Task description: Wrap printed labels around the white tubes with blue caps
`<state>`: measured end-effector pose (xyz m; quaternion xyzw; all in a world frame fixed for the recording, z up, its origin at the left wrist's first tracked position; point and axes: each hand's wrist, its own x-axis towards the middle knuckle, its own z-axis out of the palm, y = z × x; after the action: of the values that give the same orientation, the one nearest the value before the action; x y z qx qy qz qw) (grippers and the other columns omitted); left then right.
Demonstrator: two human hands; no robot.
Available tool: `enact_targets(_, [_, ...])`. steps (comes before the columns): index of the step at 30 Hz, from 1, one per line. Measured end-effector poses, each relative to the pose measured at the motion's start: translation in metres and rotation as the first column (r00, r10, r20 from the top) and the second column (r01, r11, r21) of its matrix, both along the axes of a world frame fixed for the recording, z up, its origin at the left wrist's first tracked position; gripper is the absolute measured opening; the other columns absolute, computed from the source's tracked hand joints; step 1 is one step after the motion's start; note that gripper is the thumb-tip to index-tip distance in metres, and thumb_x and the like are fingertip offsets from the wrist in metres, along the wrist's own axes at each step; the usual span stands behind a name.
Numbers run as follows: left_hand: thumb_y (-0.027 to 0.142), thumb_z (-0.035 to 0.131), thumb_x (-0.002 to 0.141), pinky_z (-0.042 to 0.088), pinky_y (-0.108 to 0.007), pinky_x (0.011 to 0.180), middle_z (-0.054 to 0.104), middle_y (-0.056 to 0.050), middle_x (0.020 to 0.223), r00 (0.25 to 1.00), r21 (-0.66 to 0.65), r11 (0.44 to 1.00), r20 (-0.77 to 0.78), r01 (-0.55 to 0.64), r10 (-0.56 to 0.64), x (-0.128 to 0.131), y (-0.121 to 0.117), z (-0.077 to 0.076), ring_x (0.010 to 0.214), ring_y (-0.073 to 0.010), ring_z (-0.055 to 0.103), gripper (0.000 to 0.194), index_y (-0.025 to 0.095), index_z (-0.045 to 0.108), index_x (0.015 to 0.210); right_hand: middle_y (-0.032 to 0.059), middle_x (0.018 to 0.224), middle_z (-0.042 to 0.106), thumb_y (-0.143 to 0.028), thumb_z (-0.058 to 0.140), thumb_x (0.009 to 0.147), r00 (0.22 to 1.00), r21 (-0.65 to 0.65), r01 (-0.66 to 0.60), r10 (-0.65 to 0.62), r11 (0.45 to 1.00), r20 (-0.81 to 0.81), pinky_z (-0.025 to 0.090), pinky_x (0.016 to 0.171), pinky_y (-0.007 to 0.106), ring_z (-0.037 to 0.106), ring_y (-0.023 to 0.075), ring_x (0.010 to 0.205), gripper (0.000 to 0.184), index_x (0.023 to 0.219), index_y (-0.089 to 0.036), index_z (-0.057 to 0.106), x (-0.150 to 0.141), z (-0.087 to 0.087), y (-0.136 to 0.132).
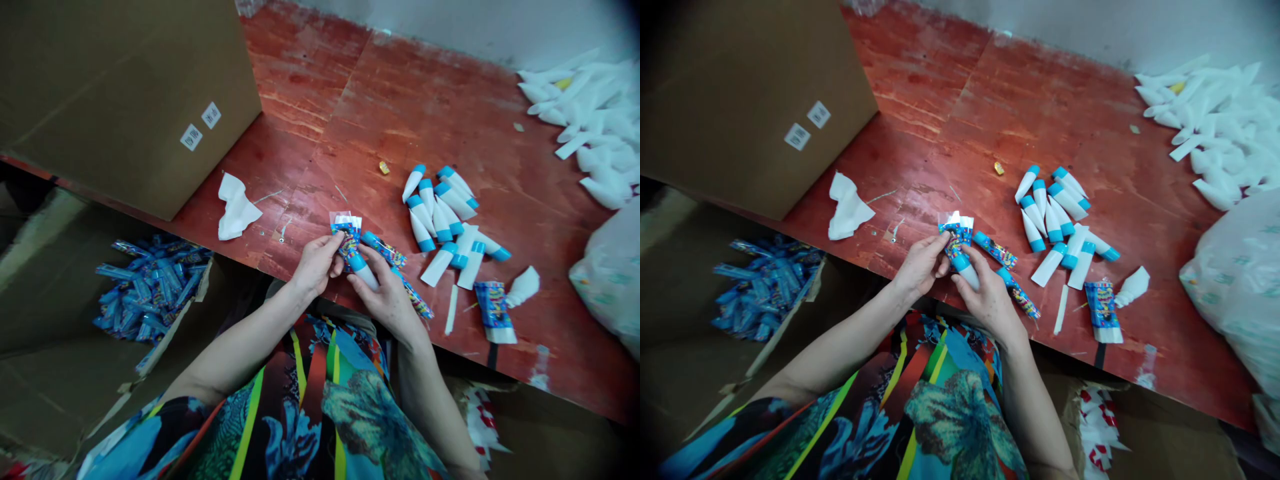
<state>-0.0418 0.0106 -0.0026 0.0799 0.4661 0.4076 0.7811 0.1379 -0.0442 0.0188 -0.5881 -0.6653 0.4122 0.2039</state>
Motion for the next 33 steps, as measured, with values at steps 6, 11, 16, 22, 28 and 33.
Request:
enact_targets(6, [0.052,0.084,0.104,0.026,-0.022,0.045,0.049,0.006,0.045,0.999,0.062,0.998,-0.053,0.001,0.003,0.0,-0.004,-0.001,0.039,-0.0067,0.04,0.05,0.021,0.061,0.073,0.0151,0.162,0.075,-0.051,0.075,0.11,0.985,0.139,0.172,-0.173,0.975,0.0,0.065,0.122,0.059,0.076,0.0391,0.147,0.063,0.168,-0.028,0.063,-0.008,-0.009,-0.004])
enact_targets(11, [0.053,0.083,0.105,0.027,-0.021,0.045,0.05,0.006,0.046,0.999,0.037,0.999,-0.031,-0.026,0.027,0.001,-0.003,0.0,0.04,-0.0068,0.041,0.048,0.021,0.061,0.076,0.0107,0.13,0.083,-0.06,0.072,0.111,0.873,-0.045,0.459,-0.46,0.887,-0.163,0.07,0.062,0.041,0.076,0.0235,0.072,0.075,0.175,-0.033,0.043,-0.025,-0.007,-0.009])
enact_targets(16, [0.058,0.092,0.097,0.027,-0.023,0.044,0.052,0.005,0.047,0.999,0.086,0.996,-0.023,-0.032,0.034,0.007,-0.009,0.002,0.04,-0.0069,0.043,0.053,0.02,0.064,0.073,0.0084,0.124,0.079,-0.059,0.082,0.105,0.758,-0.13,0.571,-0.582,0.81,-0.295,0.064,0.057,0.038,0.068,0.0198,0.066,0.08,0.166,-0.031,0.039,-0.038,0.005,0.002])
enact_targets(22, [0.062,0.093,0.095,0.031,-0.023,0.046,0.055,0.003,0.047,0.998,0.158,0.987,-0.056,0.009,0.0,0.009,-0.017,0.0,0.042,-0.0079,0.048,0.059,0.02,0.061,0.068,0.0013,0.103,0.078,-0.057,0.088,0.098,0.634,-0.163,0.684,-0.69,0.711,-0.349,0.056,0.05,0.036,0.059,0.0185,0.058,0.072,0.152,-0.032,0.046,-0.048,-0.005,0.01])
enact_targets(28, [0.058,0.09,0.098,0.032,-0.022,0.047,0.054,0.004,0.048,0.999,0.069,0.997,0.033,-0.035,0.033,0.005,-0.014,-0.001,0.043,-0.0076,0.045,0.054,0.02,0.061,0.073,0.0089,0.116,0.081,-0.069,0.077,0.105,0.757,0.043,0.63,-0.601,0.775,-0.257,0.066,0.068,0.05,0.073,0.0299,0.075,0.076,0.166,-0.037,0.043,-0.045,-0.022,-0.006])
enact_targets(33, [0.062,0.09,0.098,0.032,-0.022,0.046,0.052,0.006,0.048,0.997,0.042,0.996,0.019,-0.073,0.072,0.007,-0.011,0.003,0.042,-0.0076,0.045,0.056,0.022,0.058,0.074,0.0181,0.143,0.078,-0.069,0.076,0.106,0.791,0.137,0.604,-0.571,0.785,-0.219,0.071,0.08,0.056,0.082,0.037,0.099,0.08,0.17,-0.035,0.042,-0.043,-0.023,-0.012])
